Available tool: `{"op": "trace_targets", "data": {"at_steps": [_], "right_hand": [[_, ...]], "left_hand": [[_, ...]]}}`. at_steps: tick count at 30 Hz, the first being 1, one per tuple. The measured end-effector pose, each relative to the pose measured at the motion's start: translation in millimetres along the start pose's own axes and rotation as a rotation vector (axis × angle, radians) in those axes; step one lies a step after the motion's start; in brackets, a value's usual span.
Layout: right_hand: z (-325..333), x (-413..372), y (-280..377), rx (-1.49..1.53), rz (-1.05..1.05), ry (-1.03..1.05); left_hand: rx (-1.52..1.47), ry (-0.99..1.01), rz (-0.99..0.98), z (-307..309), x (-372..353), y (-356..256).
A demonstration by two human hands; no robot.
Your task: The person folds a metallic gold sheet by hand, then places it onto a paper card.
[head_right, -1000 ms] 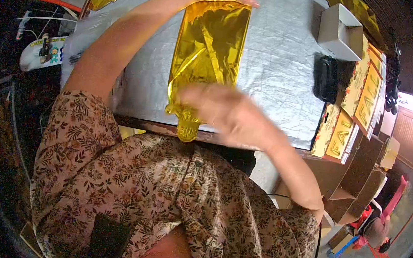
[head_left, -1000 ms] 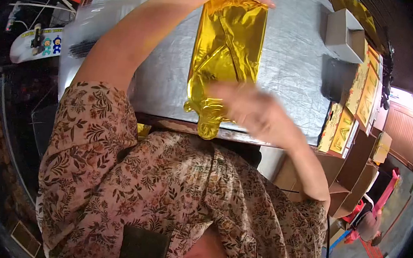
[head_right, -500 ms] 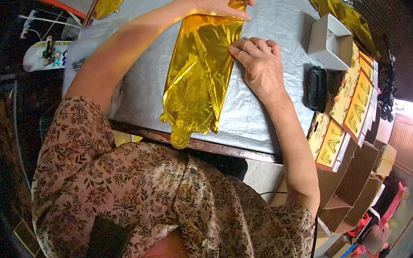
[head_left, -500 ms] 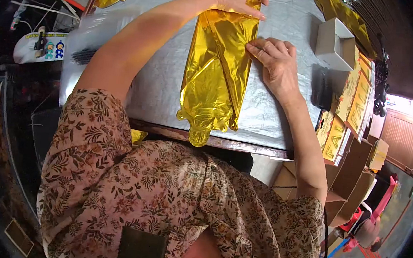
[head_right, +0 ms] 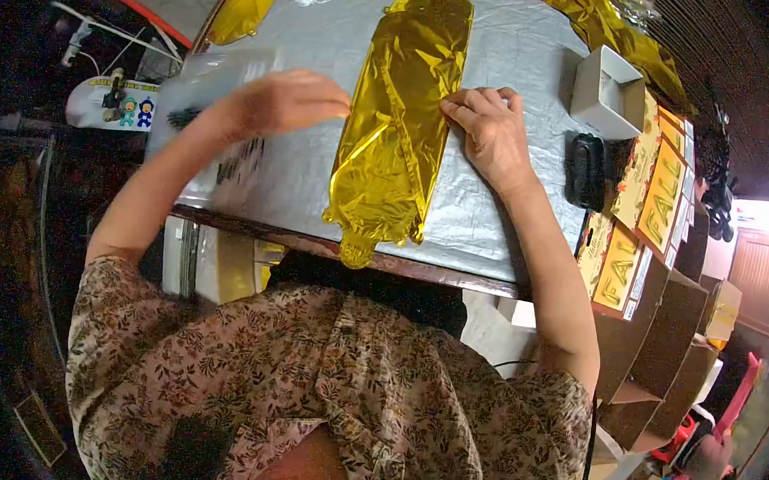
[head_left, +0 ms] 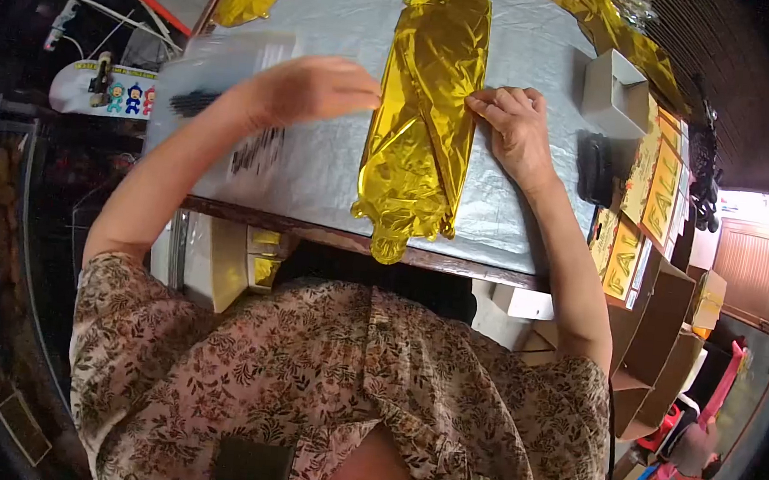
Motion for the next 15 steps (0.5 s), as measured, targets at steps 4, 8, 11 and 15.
{"op": "trace_targets", "data": {"at_steps": [4,8,11,15], "right_hand": [[-2.9,-1.7,-2.3,-0.021,0.018,-0.012],[-1.1,-0.9,-1.8,-0.027,0.010,-0.002],[-2.6,-2.9,-1.4,-0.029,0.020,-0.012],[-4.3,-4.7,-3.9,-0.018,0.012,-0.015]], "left_hand": [[0.102,-0.005,-0.057,-5.8,19.0,-22.7],[0.004,-0.043,-0.072,-4.2,43.1,-16.5],[-0.059,-0.034,-0.028,-10.3,51.7,-10.8],[-0.127,0.000,0.007,-26.3,54.6,3.0]]}}
Point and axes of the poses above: each hand's wrist, its own x-axis towards the middle knuckle, its own z-axis out of the back of the hand, y = z × x, the point moved 9 cm from there along x, towards the middle knuckle, and after that the axes turned 12 degrees about -x, right-handed, at the moved point
